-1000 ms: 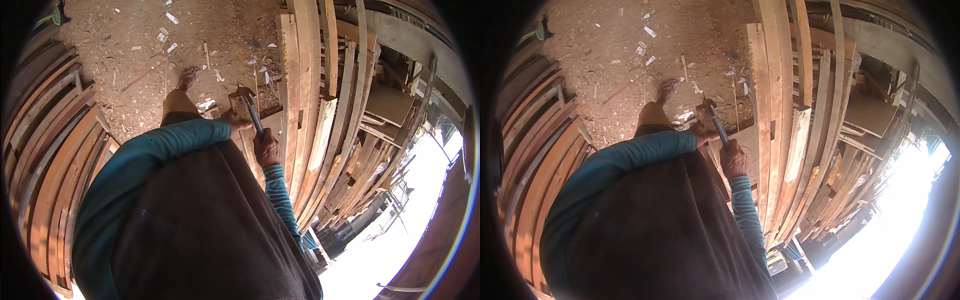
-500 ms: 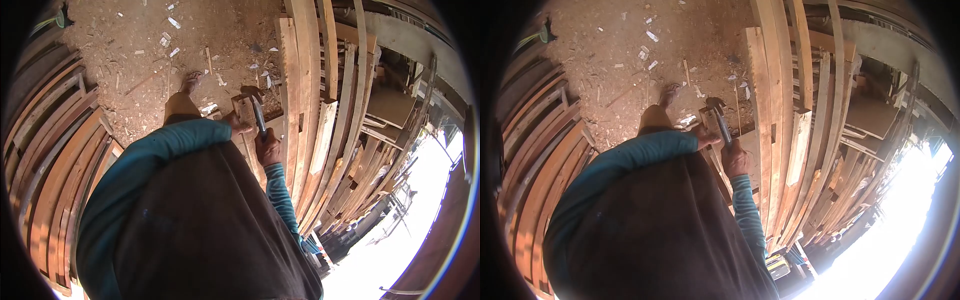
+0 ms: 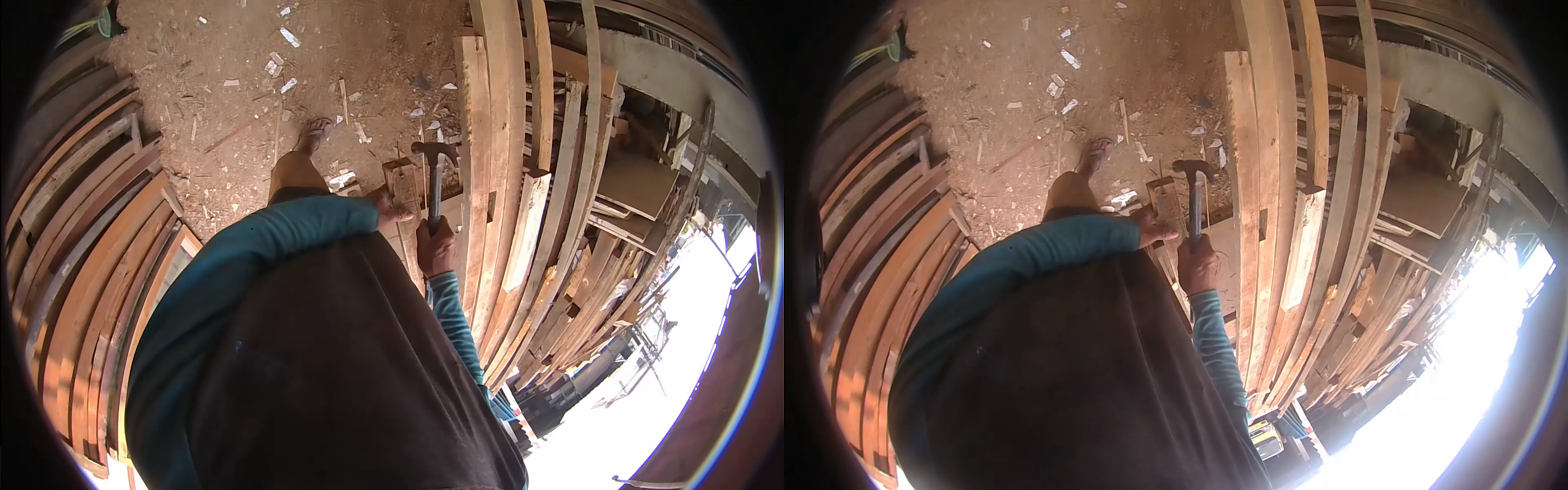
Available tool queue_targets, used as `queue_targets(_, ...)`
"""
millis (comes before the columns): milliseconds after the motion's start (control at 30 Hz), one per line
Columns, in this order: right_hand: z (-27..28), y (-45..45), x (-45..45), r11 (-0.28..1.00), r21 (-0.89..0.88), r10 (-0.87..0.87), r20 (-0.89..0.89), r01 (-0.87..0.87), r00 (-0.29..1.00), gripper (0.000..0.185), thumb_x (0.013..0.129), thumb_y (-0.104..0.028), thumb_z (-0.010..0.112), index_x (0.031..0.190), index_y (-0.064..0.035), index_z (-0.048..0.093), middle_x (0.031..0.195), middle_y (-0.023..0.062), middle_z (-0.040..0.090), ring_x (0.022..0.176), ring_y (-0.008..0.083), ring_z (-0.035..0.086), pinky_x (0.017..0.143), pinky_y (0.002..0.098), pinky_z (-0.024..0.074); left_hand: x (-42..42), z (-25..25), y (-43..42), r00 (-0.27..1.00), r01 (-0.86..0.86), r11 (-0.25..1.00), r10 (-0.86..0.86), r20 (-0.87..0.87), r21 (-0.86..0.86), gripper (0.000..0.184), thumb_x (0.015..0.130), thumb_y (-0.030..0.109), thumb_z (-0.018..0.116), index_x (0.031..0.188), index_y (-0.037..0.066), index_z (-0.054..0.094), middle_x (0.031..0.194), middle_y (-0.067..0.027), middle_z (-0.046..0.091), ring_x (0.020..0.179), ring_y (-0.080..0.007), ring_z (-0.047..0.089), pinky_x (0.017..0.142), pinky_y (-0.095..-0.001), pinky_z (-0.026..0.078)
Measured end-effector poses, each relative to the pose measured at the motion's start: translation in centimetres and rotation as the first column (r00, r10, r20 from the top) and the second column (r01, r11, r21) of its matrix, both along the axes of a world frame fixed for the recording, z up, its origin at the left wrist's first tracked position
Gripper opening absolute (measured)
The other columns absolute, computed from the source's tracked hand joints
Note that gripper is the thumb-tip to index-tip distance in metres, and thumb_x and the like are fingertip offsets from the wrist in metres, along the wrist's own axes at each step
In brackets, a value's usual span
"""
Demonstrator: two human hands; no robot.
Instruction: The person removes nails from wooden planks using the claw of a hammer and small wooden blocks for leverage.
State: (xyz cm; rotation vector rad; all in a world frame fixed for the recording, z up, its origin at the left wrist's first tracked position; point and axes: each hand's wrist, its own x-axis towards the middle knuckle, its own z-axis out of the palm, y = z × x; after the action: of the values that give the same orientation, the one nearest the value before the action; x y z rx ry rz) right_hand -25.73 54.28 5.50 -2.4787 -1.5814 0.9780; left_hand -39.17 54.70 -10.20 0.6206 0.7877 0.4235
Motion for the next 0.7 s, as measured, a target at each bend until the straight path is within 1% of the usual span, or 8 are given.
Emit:
queue_targets(100, 4.2, 3.6, -1.6, 0.974, 0.171, -0.150, -0.016, 0.151, 0.989, 0.024, 0.093, -0.019, 0.062, 0.082, 0.0013, 0.054, 0.059, 0.0150, 0.051, 0.051, 0.0223, 0.051, 0.052, 0.0402, 0.0419, -1.3, 2.6, 2.2, 0.994, 0.102, 0.995, -0.102, -0.026, -0.013, 0.073, 0.082, 0.020, 0.085, 0.141, 0.004, 0.045, 0.131, -0.0097, 0.063, 0.125, -0.0243, 0.058, 0.109, -0.0401, 0.043)
queue_targets(133, 5.9, 4.0, -1.8, 0.942, 0.235, -0.226, -0.081, 0.239, 0.971, 0.023, 0.093, -0.019, 0.062, 0.083, 0.0008, 0.055, 0.059, 0.0125, 0.050, 0.051, 0.0201, 0.049, 0.051, 0.0379, 0.0411, -0.8, 1.7, 1.6, 0.998, 0.055, 0.971, -0.045, 0.049, -0.231, 0.073, 0.082, 0.017, 0.084, 0.141, 0.004, 0.043, 0.131, -0.0114, 0.063, 0.123, -0.0250, 0.059, 0.108, -0.0404, 0.045)
queue_targets(267, 9.8, 6.6, -4.1, 0.745, 0.464, -0.218, -0.508, 0.478, 0.833, 0.016, 0.095, -0.014, 0.061, 0.090, -0.0001, 0.056, 0.061, 0.0010, 0.051, 0.052, 0.0140, 0.046, 0.050, 0.0317, 0.0407, 0.2, 0.8, 1.5, 0.997, -0.010, 0.976, 0.025, 0.067, -0.216, 0.078, 0.083, 0.011, 0.082, 0.143, 0.001, 0.034, 0.128, -0.0190, 0.062, 0.115, -0.0266, 0.066, 0.099, -0.0389, 0.055)
queue_targets(367, 3.1, 1.9, -0.5, 0.795, 0.549, -0.073, -0.335, 0.258, 0.939, 0.014, 0.094, -0.014, 0.060, 0.093, -0.0003, 0.055, 0.060, 0.0085, 0.056, 0.052, 0.0248, 0.057, 0.051, 0.0379, 0.0461, -0.2, 2.1, 2.3, 0.999, -0.018, 0.980, 0.023, 0.022, -0.200, 0.073, 0.083, 0.005, 0.081, 0.141, 0.002, 0.038, 0.126, -0.0168, 0.063, 0.115, -0.0261, 0.065, 0.098, -0.0377, 0.056)
queue_targets(433, 3.7, 1.9, -1.5, 1.000, -0.004, -0.001, 0.044, 0.002, 0.999, 0.019, 0.092, -0.017, 0.063, 0.095, -0.0010, 0.053, 0.072, 0.0275, 0.062, 0.074, 0.0495, 0.064, 0.061, 0.0513, 0.0504, -0.2, 2.0, 2.3, 1.000, -0.011, 0.962, 0.013, 0.005, -0.272, 0.066, 0.083, 0.000, 0.080, 0.138, 0.003, 0.044, 0.125, -0.0132, 0.064, 0.116, -0.0256, 0.064, 0.099, -0.0374, 0.055)
queue_targets(533, 0.7, -1.0, -0.8, 0.998, 0.004, -0.064, -0.064, 0.065, 0.996, 0.026, 0.092, -0.021, 0.063, 0.082, 0.0011, 0.052, 0.067, 0.0238, 0.059, 0.062, 0.0428, 0.061, 0.059, 0.0495, 0.0463, -0.4, 0.0, 2.6, 0.993, 0.024, 0.999, -0.021, 0.112, -0.027, 0.079, 0.084, 0.022, 0.083, 0.144, 0.000, 0.036, 0.127, -0.0177, 0.063, 0.121, -0.0281, 0.062, 0.104, -0.0415, 0.049)
queue_targets(633, 2.2, -0.4, -1.4, 0.946, 0.031, -0.318, -0.121, 0.324, 0.940, 0.029, 0.090, -0.022, 0.064, 0.078, 0.0011, 0.051, 0.062, 0.0210, 0.053, 0.057, 0.0353, 0.055, 0.057, 0.0462, 0.0405, -2.5, 4.8, 4.5, 0.949, 0.257, 0.966, -0.246, -0.199, 0.029, 0.077, 0.085, 0.033, 0.082, 0.141, -0.002, 0.044, 0.131, -0.0163, 0.063, 0.125, -0.0277, 0.058, 0.107, -0.0424, 0.045)
queue_targets(700, 1.9, -0.5, -0.3, 0.948, 0.119, -0.294, -0.029, 0.295, 0.955, 0.032, 0.090, -0.025, 0.068, 0.078, 0.0001, 0.052, 0.064, 0.0202, 0.057, 0.059, 0.0355, 0.057, 0.059, 0.0464, 0.0419, -3.0, 3.4, 5.9, 0.929, 0.369, 0.929, -0.369, 0.006, 0.027, 0.078, 0.083, 0.042, 0.082, 0.139, -0.003, 0.050, 0.134, -0.0164, 0.061, 0.127, -0.0284, 0.056, 0.107, -0.0421, 0.042)
